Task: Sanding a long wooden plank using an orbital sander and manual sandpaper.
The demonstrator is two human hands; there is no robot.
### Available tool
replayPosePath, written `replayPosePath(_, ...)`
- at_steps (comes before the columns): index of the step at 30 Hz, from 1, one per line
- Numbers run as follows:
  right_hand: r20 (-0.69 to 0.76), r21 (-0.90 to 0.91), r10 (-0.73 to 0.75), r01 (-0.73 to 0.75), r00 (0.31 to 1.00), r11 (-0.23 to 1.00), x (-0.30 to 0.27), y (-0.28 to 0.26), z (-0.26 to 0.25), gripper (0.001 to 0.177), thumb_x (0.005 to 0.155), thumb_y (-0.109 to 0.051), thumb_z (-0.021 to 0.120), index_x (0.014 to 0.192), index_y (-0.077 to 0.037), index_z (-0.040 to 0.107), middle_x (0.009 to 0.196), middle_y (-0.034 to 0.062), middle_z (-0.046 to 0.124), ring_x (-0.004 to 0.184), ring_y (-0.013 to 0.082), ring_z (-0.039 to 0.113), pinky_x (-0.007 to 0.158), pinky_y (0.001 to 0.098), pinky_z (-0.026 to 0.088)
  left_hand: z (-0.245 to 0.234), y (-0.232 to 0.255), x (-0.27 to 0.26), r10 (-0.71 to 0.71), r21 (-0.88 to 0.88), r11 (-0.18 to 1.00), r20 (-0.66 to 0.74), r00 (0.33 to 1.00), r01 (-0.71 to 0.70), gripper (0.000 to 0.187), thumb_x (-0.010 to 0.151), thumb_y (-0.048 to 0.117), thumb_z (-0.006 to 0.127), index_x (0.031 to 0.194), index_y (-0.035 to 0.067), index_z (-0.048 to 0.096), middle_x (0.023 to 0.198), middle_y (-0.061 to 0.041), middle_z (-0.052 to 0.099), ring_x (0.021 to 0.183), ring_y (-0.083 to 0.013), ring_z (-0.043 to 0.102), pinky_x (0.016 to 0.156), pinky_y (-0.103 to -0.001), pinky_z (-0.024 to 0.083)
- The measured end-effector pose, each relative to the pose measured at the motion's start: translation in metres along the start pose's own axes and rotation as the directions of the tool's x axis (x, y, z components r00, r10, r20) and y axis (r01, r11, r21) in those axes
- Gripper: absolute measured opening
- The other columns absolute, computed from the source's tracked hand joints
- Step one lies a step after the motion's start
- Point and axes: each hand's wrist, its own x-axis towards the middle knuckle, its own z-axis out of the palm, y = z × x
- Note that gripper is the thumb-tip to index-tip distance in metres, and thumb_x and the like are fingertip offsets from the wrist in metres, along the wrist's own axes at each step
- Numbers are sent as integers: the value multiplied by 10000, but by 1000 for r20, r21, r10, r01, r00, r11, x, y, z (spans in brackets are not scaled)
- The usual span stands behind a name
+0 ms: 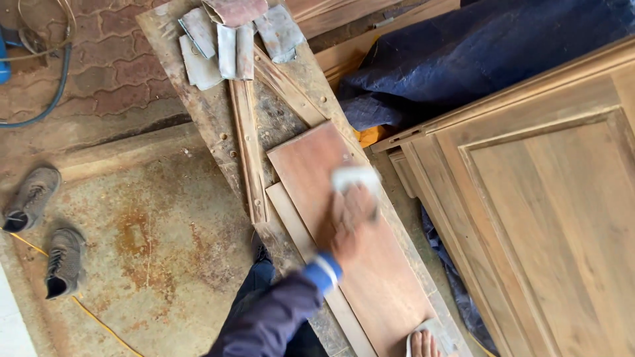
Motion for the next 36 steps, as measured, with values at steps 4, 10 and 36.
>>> replayPosePath(4, -152, -29, 7, -12, 988, 1000, 11, -17, -9, 457, 929, -154, 566, 1373, -62, 621, 1411, 198, 608, 1339, 382, 575, 1169, 479, 380, 33, 66, -94, 380, -76, 920, -75, 922, -385, 556, 1006, 77, 409, 1562, 79, 432, 1645, -138, 391, 1523, -272, 383, 1263, -420, 289)
replayPosePath(10, -341, -63, 18, -42, 940, 997, 17, -52, -56, 369, 1019, -219, 580, 1341, -62, 667, 1351, 193, 665, 1286, 389, 638, 1166, 474, 411, -128, -51, 43, -467, -831, 300, 301, 831, 469, 801, 956, 445, 616, 1538, 13, 275, 1426, -249, 556, 1297, -344, 600, 1111, -397, 562)
replayPosePath(36, -297, -136, 58, -103, 953, 985, -46, -16, -72, 459, 961, -280, 528, 1336, -56, 670, 1340, 233, 682, 1265, 408, 648, 1165, 533, 388, 61, -13, 22, -80, -159, 986, -250, 965, 40, 619, 1061, 359, 481, 1582, 64, 325, 1657, -188, 323, 1538, -370, 318, 1266, -559, 166)
